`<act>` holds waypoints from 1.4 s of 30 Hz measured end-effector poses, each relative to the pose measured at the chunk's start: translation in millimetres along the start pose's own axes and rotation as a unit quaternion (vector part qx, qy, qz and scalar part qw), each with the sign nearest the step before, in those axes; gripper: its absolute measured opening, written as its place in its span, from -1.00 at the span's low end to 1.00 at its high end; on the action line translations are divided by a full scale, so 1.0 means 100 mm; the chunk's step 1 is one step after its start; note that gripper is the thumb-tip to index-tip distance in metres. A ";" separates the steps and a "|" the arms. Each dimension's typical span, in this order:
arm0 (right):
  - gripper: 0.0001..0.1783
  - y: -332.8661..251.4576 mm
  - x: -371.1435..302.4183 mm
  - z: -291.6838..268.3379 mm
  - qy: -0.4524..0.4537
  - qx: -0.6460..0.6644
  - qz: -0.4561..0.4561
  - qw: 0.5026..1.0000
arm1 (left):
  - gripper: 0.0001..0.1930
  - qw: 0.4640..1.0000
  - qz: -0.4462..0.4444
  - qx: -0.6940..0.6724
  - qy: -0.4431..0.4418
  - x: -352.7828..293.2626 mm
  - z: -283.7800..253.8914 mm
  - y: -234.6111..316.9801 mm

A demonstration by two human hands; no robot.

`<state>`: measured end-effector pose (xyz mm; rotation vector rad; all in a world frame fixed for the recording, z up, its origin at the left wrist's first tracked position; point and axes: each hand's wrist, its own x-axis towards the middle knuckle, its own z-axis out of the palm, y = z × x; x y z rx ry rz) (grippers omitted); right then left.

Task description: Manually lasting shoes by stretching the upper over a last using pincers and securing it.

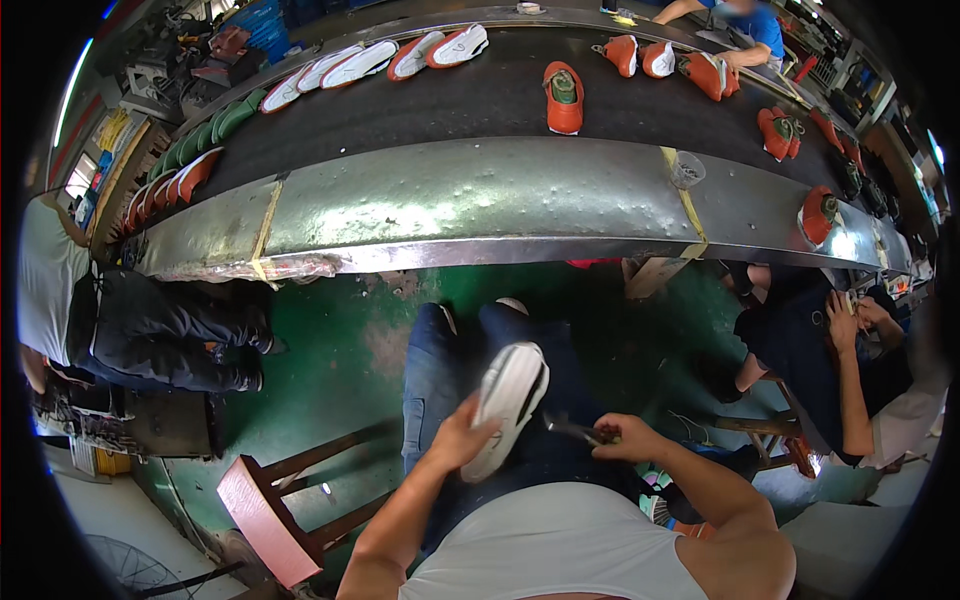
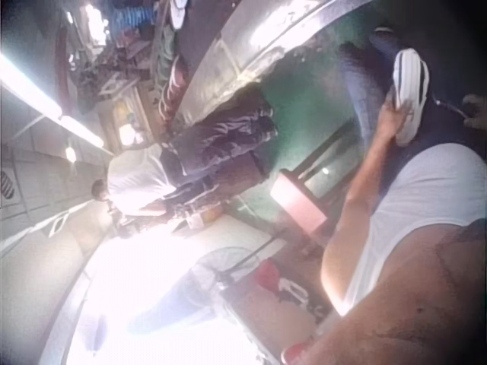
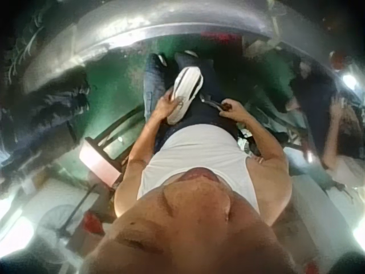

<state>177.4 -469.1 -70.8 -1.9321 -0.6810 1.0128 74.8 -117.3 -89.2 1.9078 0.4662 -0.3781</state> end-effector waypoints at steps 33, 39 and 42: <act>-0.71 -1.26 0.83 0.23 0.007 0.159 -0.045 0.986 | -0.41 0.928 0.191 -0.316 -0.047 0.27 -0.58 0.67; -0.71 -1.67 0.81 -0.30 -0.030 -0.149 -0.038 0.988 | -0.37 0.953 0.221 -0.199 -0.053 0.35 -0.57 0.67; -0.70 -1.40 0.95 -0.28 -0.072 0.072 -0.007 0.995 | -0.36 0.956 0.236 -0.162 -0.053 0.44 -0.57 0.71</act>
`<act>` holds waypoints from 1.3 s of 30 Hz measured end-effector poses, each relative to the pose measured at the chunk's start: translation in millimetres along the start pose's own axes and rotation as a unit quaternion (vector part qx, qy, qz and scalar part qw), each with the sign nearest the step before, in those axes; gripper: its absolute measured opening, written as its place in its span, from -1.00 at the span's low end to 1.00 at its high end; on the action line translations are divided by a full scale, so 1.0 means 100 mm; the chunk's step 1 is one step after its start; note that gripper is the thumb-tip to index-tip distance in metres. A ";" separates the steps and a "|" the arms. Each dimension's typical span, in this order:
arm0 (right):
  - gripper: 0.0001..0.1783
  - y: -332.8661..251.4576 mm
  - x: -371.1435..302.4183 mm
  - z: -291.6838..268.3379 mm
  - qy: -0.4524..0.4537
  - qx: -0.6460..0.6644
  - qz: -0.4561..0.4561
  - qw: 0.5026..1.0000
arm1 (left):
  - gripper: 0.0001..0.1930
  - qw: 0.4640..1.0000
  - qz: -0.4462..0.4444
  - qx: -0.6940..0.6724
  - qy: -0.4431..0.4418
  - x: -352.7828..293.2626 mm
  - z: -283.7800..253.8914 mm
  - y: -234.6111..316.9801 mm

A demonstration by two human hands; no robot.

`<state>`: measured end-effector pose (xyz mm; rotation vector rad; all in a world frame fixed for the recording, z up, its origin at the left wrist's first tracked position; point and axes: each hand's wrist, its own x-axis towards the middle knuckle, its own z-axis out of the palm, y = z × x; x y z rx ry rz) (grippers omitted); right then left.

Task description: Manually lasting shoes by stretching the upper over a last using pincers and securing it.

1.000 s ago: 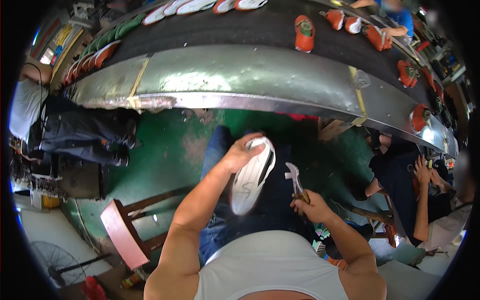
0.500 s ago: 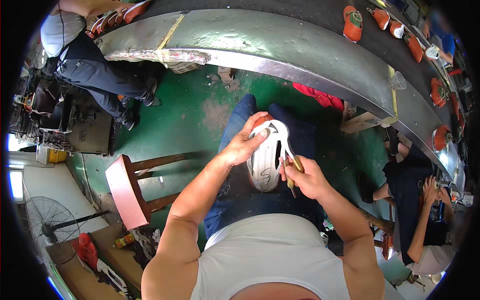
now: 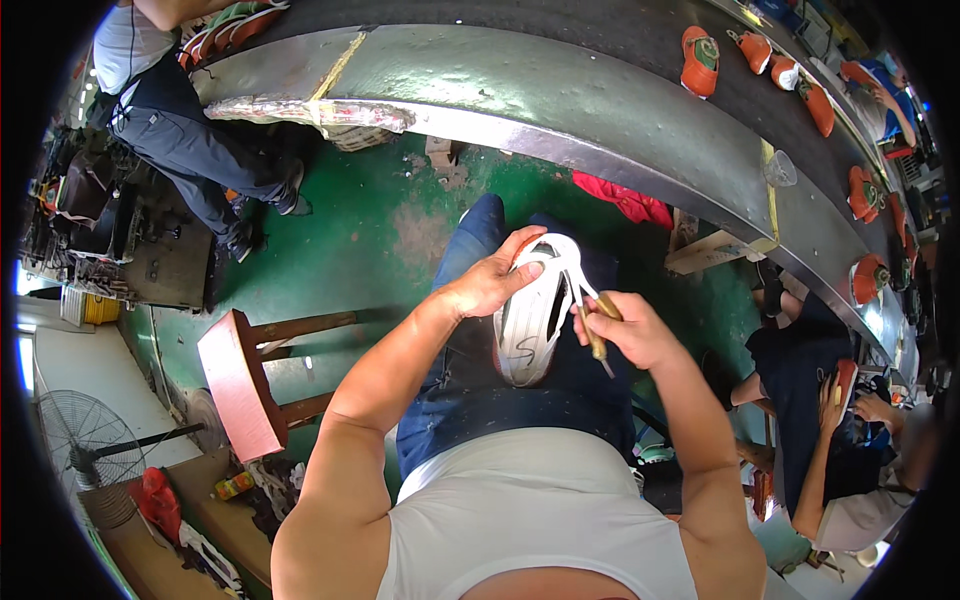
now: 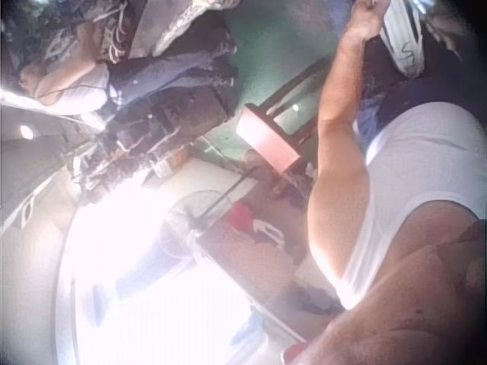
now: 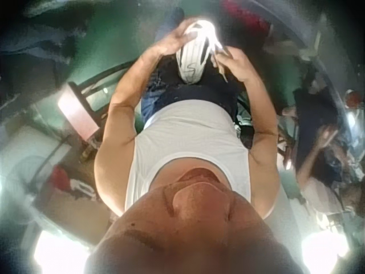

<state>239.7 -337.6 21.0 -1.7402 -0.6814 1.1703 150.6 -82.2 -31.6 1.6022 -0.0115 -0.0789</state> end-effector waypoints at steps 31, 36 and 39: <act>-0.67 0.11 -0.41 0.65 0.186 -0.308 0.015 0.933 | -0.53 0.974 -0.099 -0.193 0.072 0.18 0.35 -0.04; -0.67 0.44 -0.25 0.71 0.251 -0.292 -0.068 0.920 | -0.55 0.973 -0.099 -0.197 0.070 0.19 0.33 -0.05; -0.68 0.82 -0.02 0.72 0.300 -0.279 -0.121 0.904 | -0.53 0.967 -0.106 -0.220 0.076 0.25 0.28 -0.14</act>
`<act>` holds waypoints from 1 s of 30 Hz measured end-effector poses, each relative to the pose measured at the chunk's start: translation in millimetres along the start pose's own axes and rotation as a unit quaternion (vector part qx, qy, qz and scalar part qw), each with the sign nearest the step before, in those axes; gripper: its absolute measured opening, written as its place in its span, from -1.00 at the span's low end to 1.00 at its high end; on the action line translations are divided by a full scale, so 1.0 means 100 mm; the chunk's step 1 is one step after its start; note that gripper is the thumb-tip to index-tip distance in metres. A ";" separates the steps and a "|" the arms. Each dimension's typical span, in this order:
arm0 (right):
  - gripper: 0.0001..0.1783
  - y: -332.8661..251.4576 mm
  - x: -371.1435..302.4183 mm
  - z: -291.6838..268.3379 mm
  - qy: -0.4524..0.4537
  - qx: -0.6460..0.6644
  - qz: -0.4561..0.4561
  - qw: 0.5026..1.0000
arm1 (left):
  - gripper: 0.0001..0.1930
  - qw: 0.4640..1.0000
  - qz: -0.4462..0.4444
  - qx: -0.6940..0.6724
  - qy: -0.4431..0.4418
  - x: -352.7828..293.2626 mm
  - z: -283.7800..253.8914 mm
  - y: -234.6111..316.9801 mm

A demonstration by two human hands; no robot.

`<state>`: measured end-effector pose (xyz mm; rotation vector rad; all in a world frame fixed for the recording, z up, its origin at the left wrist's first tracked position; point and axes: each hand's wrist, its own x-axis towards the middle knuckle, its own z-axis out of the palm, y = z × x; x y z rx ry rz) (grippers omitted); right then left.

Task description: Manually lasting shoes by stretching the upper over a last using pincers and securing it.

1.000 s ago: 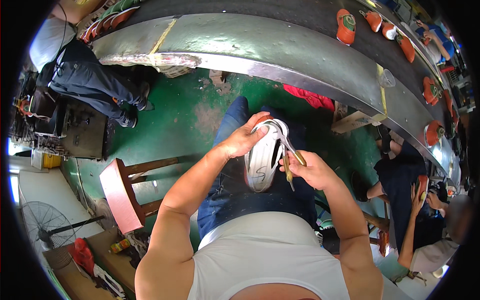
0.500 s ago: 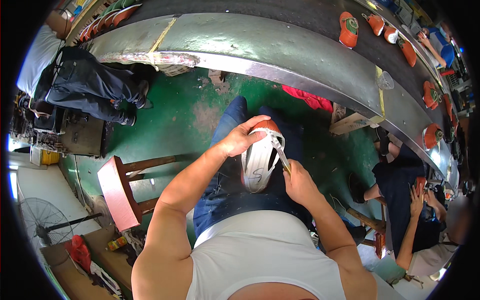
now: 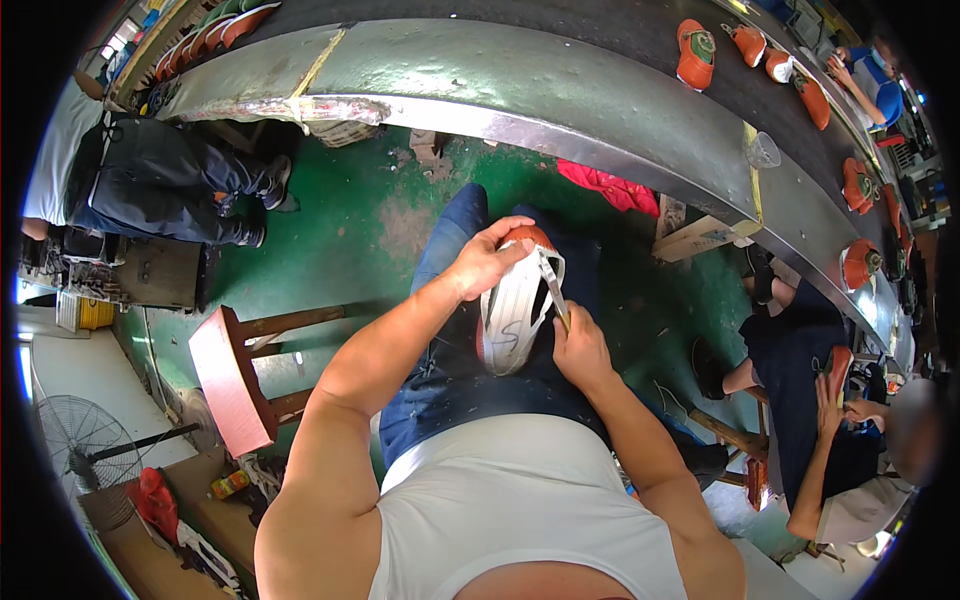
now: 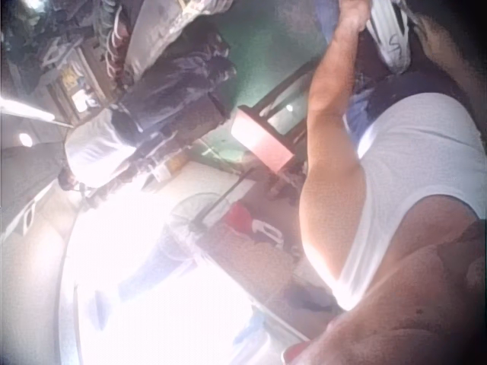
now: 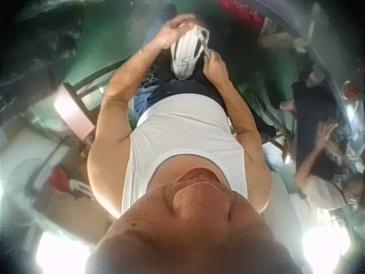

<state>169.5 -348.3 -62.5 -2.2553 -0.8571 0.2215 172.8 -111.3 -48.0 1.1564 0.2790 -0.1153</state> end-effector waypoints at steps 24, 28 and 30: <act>-0.72 -0.16 0.24 -0.68 -0.047 0.252 0.031 0.966 | -0.35 0.981 0.108 0.120 -0.105 -0.89 -0.23 0.35; -0.69 -0.31 0.55 -0.53 -0.097 0.358 0.003 0.929 | -0.35 0.968 0.167 0.050 -0.183 -1.11 0.00 0.35; -0.68 -0.46 0.62 -0.63 -0.135 0.356 -0.007 0.925 | -0.36 0.961 0.179 0.051 -0.204 -1.10 0.11 0.40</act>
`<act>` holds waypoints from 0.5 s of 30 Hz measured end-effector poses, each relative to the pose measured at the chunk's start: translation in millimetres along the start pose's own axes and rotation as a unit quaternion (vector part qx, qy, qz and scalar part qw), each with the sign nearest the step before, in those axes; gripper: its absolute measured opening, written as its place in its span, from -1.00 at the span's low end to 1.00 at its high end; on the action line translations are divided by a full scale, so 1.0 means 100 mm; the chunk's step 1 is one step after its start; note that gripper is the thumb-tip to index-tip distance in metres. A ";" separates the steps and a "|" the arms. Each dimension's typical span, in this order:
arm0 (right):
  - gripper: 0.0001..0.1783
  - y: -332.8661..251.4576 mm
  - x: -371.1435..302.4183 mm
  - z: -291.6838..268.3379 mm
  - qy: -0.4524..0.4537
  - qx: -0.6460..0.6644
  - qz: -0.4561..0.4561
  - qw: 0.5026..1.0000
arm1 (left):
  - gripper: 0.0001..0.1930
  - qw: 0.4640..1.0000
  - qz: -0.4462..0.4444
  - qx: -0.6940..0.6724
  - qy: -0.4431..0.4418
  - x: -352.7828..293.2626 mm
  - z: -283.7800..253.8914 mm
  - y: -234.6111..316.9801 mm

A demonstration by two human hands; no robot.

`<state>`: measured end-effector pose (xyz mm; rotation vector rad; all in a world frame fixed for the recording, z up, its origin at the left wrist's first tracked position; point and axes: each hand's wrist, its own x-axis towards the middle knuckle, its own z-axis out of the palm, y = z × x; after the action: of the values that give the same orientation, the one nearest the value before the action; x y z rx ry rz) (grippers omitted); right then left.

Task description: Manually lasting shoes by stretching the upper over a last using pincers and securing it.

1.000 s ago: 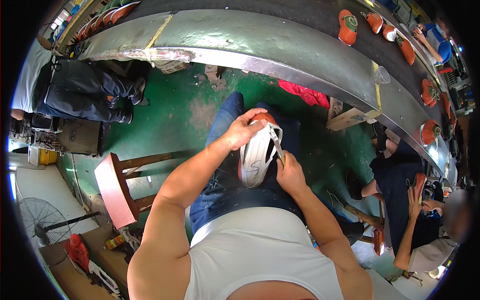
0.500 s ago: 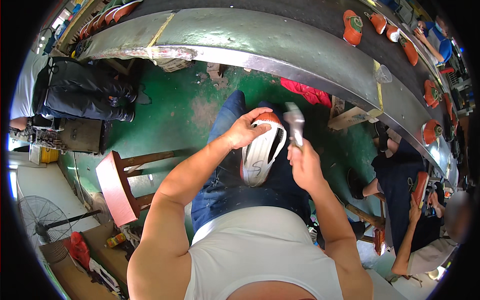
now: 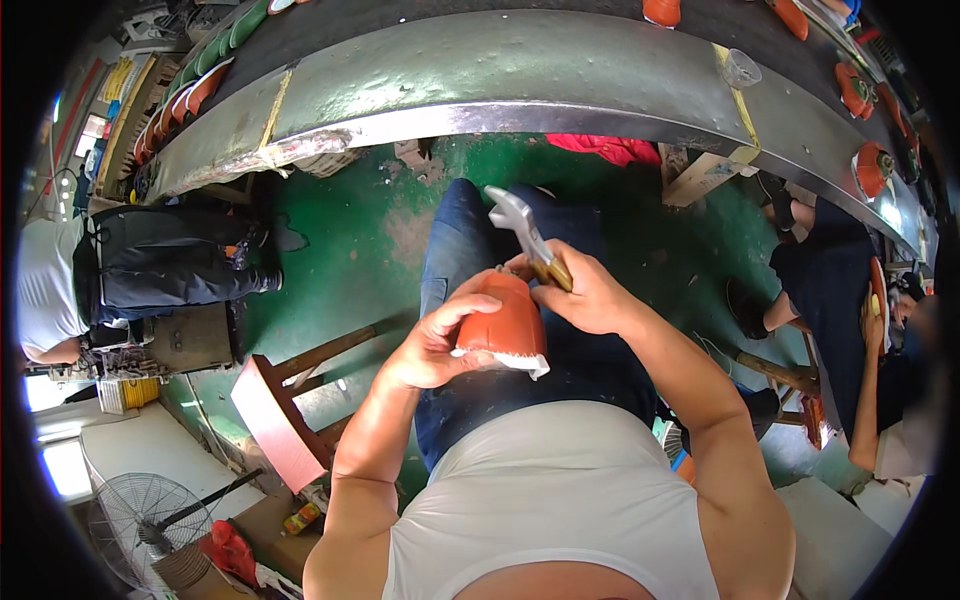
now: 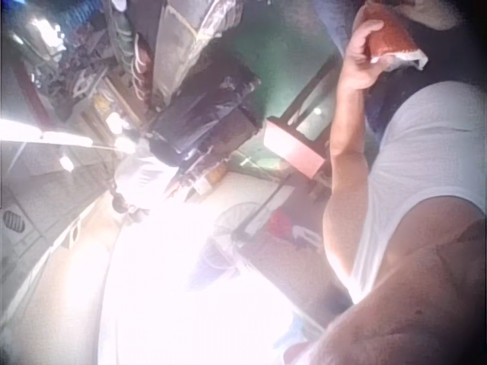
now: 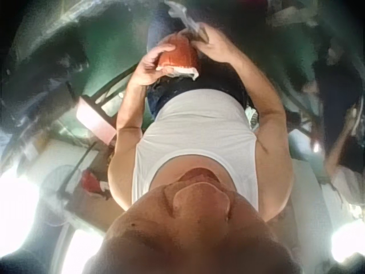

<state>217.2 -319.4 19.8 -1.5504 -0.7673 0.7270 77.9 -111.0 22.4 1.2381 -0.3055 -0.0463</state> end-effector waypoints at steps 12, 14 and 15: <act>-0.65 0.00 0.14 0.21 0.030 -0.100 0.101 0.989 | -0.17 0.876 -0.289 0.334 0.193 0.11 0.06 0.47; -0.64 0.00 0.12 0.18 0.011 -0.099 0.089 0.991 | -0.16 0.884 -0.338 0.280 0.161 0.21 -0.06 0.56; -0.64 0.00 0.09 0.13 -0.004 -0.100 0.077 0.992 | -0.16 0.887 -0.384 0.224 0.123 0.21 -0.11 0.59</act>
<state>212.1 -304.2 18.5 -1.8048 -0.7495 0.7886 93.1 -85.1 78.5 1.7435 0.4414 -0.5224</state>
